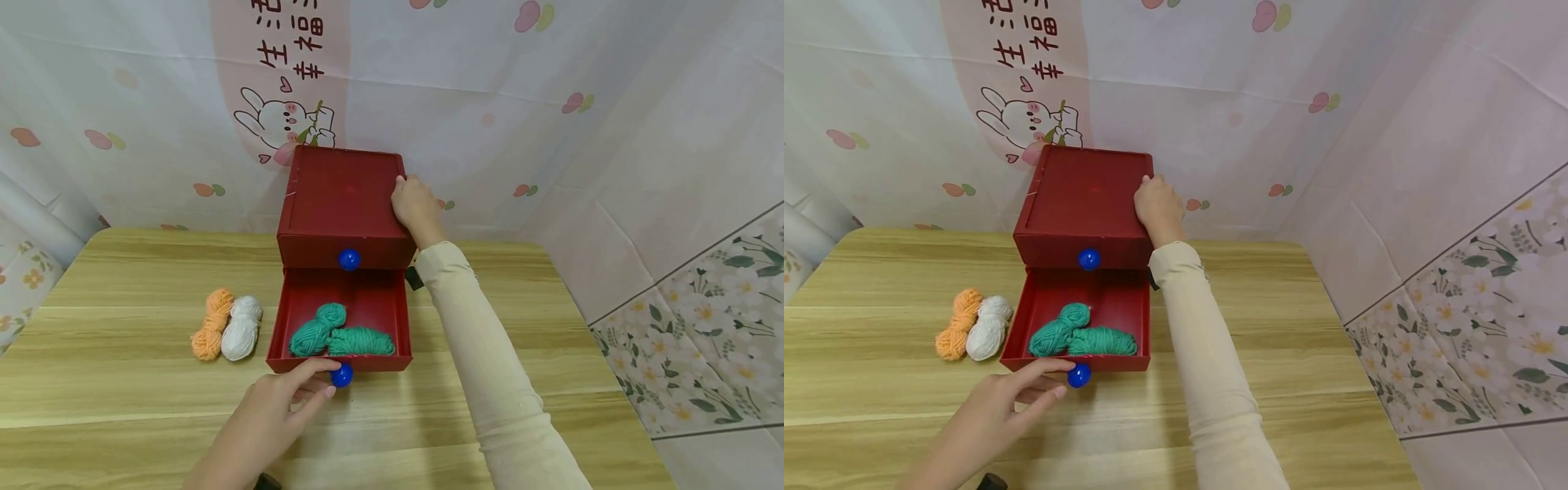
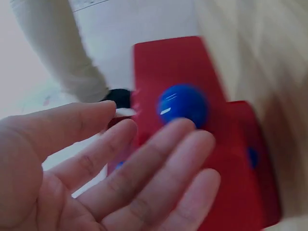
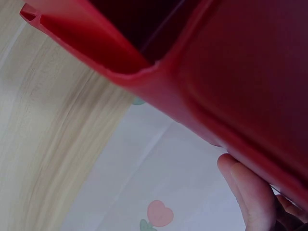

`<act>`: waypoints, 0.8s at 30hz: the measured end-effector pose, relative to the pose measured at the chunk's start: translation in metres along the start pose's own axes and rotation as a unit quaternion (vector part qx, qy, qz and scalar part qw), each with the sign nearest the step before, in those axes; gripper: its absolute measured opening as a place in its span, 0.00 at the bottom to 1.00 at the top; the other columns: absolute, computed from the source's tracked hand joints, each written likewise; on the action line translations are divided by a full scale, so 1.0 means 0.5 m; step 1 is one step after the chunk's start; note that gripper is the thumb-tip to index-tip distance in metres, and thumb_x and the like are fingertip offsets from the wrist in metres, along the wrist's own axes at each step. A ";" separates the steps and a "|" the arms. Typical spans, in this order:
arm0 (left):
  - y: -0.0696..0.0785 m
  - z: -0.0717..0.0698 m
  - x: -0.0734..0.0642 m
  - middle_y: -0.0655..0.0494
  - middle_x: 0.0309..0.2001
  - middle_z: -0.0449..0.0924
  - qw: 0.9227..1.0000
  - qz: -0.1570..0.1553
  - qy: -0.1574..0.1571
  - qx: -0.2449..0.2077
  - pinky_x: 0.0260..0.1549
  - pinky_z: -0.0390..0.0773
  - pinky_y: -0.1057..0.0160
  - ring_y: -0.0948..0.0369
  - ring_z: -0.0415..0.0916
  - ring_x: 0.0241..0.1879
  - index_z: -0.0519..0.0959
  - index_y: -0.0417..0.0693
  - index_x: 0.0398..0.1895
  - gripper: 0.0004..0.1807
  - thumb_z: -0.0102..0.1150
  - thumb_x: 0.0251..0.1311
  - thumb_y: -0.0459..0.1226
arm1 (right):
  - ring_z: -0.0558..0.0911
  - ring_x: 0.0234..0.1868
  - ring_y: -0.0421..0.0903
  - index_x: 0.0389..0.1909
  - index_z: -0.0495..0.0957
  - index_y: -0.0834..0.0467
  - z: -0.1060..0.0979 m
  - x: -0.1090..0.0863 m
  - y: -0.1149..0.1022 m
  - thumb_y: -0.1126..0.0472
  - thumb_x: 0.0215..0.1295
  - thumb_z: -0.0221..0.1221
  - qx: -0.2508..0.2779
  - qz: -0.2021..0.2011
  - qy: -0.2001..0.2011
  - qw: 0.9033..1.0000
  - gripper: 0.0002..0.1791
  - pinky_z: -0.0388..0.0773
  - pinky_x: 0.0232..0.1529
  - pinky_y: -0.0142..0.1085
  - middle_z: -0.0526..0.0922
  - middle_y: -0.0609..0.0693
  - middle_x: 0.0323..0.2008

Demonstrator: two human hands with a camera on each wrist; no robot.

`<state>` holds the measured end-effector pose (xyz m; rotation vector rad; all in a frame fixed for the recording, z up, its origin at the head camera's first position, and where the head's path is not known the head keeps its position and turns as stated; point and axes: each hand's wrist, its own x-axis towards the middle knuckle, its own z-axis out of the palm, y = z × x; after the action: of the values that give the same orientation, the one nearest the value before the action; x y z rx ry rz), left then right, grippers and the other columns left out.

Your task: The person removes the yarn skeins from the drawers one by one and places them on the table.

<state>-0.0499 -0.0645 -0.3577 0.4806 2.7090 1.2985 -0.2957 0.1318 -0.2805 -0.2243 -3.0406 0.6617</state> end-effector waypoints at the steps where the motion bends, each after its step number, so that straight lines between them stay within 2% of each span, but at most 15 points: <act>1: 0.004 -0.008 0.002 0.67 0.34 0.83 1.000 0.009 0.007 -0.003 0.33 0.79 0.71 0.72 0.79 0.33 0.77 0.61 0.46 0.11 0.59 0.60 0.41 | 0.73 0.58 0.58 0.63 0.64 0.61 -0.001 0.000 0.000 0.48 0.75 0.30 0.001 0.000 0.000 1.000 0.28 0.63 0.57 0.59 0.73 0.60 0.58; 6: 0.020 -0.039 0.024 0.67 0.29 0.82 0.996 0.053 0.074 0.004 0.29 0.78 0.73 0.73 0.76 0.28 0.79 0.56 0.41 0.09 0.61 0.57 0.35 | 0.73 0.58 0.59 0.63 0.63 0.61 -0.002 -0.002 0.001 0.49 0.75 0.30 0.005 -0.003 -0.001 1.000 0.28 0.63 0.57 0.59 0.72 0.60 0.58; 9: 0.020 -0.050 0.041 0.64 0.30 0.82 0.993 0.060 0.099 0.032 0.29 0.77 0.71 0.70 0.76 0.29 0.79 0.53 0.40 0.09 0.62 0.56 0.33 | 0.73 0.58 0.58 0.63 0.64 0.61 -0.001 -0.001 0.000 0.49 0.75 0.30 0.007 -0.005 -0.001 1.000 0.28 0.63 0.57 0.59 0.72 0.60 0.58; 14: 0.018 -0.058 0.074 0.56 0.36 0.83 0.991 0.037 0.094 0.090 0.28 0.76 0.65 0.62 0.76 0.31 0.79 0.48 0.44 0.12 0.61 0.57 0.34 | 0.73 0.59 0.59 0.63 0.64 0.61 0.000 -0.001 -0.001 0.48 0.75 0.29 0.007 -0.006 0.001 1.000 0.28 0.62 0.58 0.60 0.73 0.60 0.58; 18: 0.016 -0.059 0.094 0.48 0.41 0.82 0.990 0.021 0.071 0.117 0.34 0.80 0.57 0.54 0.79 0.39 0.77 0.43 0.48 0.15 0.60 0.57 0.35 | 0.72 0.59 0.58 0.62 0.64 0.62 -0.001 -0.002 -0.002 0.49 0.75 0.30 0.003 -0.007 0.002 1.000 0.28 0.61 0.59 0.60 0.72 0.60 0.58; 24: 0.008 -0.053 0.123 0.42 0.45 0.80 0.988 0.019 0.027 0.152 0.39 0.80 0.53 0.49 0.79 0.42 0.75 0.38 0.51 0.18 0.59 0.58 0.34 | 0.72 0.59 0.58 0.62 0.65 0.62 -0.001 0.000 -0.002 0.49 0.75 0.30 0.003 -0.004 0.004 1.000 0.28 0.62 0.58 0.60 0.73 0.60 0.58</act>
<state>-0.1128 -0.0620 -0.3348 0.5320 2.9725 0.9184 -0.2955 0.1309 -0.2796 -0.2143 -3.0300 0.6667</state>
